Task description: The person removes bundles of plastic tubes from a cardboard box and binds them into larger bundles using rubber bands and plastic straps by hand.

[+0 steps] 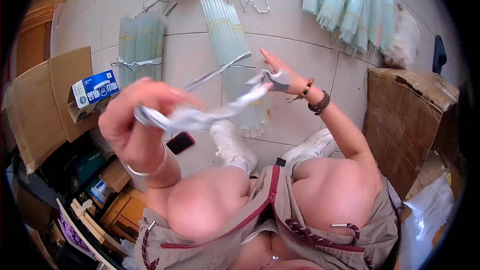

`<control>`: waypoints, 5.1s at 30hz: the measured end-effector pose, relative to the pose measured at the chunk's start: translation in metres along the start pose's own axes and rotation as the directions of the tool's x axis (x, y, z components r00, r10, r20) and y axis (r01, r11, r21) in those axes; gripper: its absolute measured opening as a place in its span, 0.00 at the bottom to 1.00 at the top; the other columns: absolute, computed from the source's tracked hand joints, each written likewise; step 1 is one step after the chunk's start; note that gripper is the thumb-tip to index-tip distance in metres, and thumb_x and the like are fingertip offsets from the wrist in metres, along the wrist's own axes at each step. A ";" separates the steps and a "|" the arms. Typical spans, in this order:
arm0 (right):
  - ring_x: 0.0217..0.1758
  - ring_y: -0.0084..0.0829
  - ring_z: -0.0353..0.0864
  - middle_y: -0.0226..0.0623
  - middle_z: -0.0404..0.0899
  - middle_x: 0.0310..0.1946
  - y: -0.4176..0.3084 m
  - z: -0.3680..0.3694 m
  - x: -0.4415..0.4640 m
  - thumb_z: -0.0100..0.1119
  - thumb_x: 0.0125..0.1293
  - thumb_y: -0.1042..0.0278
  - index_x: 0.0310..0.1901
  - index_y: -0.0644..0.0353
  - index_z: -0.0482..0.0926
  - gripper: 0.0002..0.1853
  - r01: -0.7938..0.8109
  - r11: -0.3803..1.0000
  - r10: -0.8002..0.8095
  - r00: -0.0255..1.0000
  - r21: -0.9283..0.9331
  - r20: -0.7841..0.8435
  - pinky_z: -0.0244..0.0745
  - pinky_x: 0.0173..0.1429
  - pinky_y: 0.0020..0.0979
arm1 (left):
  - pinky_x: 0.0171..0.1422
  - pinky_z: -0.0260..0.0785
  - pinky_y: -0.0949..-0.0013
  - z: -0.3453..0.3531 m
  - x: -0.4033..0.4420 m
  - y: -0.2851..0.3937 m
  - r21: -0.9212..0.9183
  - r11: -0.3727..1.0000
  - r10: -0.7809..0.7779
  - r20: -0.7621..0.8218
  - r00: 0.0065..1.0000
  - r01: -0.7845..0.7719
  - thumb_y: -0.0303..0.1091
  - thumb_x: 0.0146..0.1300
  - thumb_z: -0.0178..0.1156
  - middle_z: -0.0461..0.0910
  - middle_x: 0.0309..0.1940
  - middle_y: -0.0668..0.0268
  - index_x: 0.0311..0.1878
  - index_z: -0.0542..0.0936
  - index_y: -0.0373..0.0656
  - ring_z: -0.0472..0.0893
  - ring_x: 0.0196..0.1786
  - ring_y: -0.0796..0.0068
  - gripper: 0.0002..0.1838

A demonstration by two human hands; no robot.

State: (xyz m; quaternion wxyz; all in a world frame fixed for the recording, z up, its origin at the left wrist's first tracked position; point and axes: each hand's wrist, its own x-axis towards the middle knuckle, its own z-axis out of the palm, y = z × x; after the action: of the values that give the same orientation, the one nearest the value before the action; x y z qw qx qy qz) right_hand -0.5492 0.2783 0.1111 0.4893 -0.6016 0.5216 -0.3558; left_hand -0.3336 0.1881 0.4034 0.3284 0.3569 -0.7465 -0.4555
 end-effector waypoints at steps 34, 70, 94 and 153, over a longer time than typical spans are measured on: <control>0.21 0.18 0.59 0.24 0.60 0.16 -0.061 -0.025 -0.018 0.47 0.76 0.59 0.17 0.53 0.65 0.25 -0.097 0.384 0.311 0.950 0.918 -0.030 0.57 0.32 0.22 | 0.74 0.59 0.62 0.153 -0.090 -0.251 0.114 0.909 -0.404 -0.003 0.915 0.401 0.44 0.54 0.73 0.63 0.71 0.47 0.76 0.55 0.35 0.66 0.72 0.53 0.52; 0.34 0.31 0.82 0.34 0.77 0.35 -0.009 -0.002 -0.004 0.68 0.58 0.73 0.46 0.53 0.86 0.13 -0.051 0.932 -0.138 0.865 -0.359 -0.482 0.79 0.37 0.30 | 0.47 0.69 0.77 0.144 -0.029 -0.200 -0.244 0.751 -0.565 0.243 0.788 0.614 0.35 0.71 0.59 0.83 0.30 0.69 0.33 0.83 0.36 0.77 0.36 0.83 0.13; 0.46 0.34 0.78 0.31 0.80 0.36 -0.012 0.022 -0.008 0.71 0.54 0.64 0.52 0.55 0.71 0.26 -0.121 0.964 0.026 0.929 -0.238 -0.370 0.59 0.57 0.40 | 0.55 0.70 0.74 0.142 -0.036 -0.204 -0.440 0.665 -0.494 0.348 0.797 0.604 0.34 0.75 0.49 0.83 0.40 0.68 0.48 0.81 0.36 0.79 0.45 0.80 0.14; 0.34 0.32 0.84 0.35 0.82 0.31 -0.031 -0.013 -0.033 0.68 0.59 0.74 0.50 0.59 0.72 0.19 -0.267 0.952 0.188 0.894 -0.148 -0.406 0.78 0.39 0.31 | 0.67 0.63 0.71 0.160 -0.045 -0.204 -0.454 0.609 -0.505 0.411 0.759 0.651 0.32 0.76 0.48 0.80 0.45 0.70 0.59 0.77 0.39 0.76 0.53 0.79 0.15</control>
State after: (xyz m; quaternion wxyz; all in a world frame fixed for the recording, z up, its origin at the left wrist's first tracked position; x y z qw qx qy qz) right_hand -0.5591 0.3069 0.1467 0.3520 -0.4998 0.7079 -0.3537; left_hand -0.3928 0.2294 0.1499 0.1599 0.4061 -0.4506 -0.7787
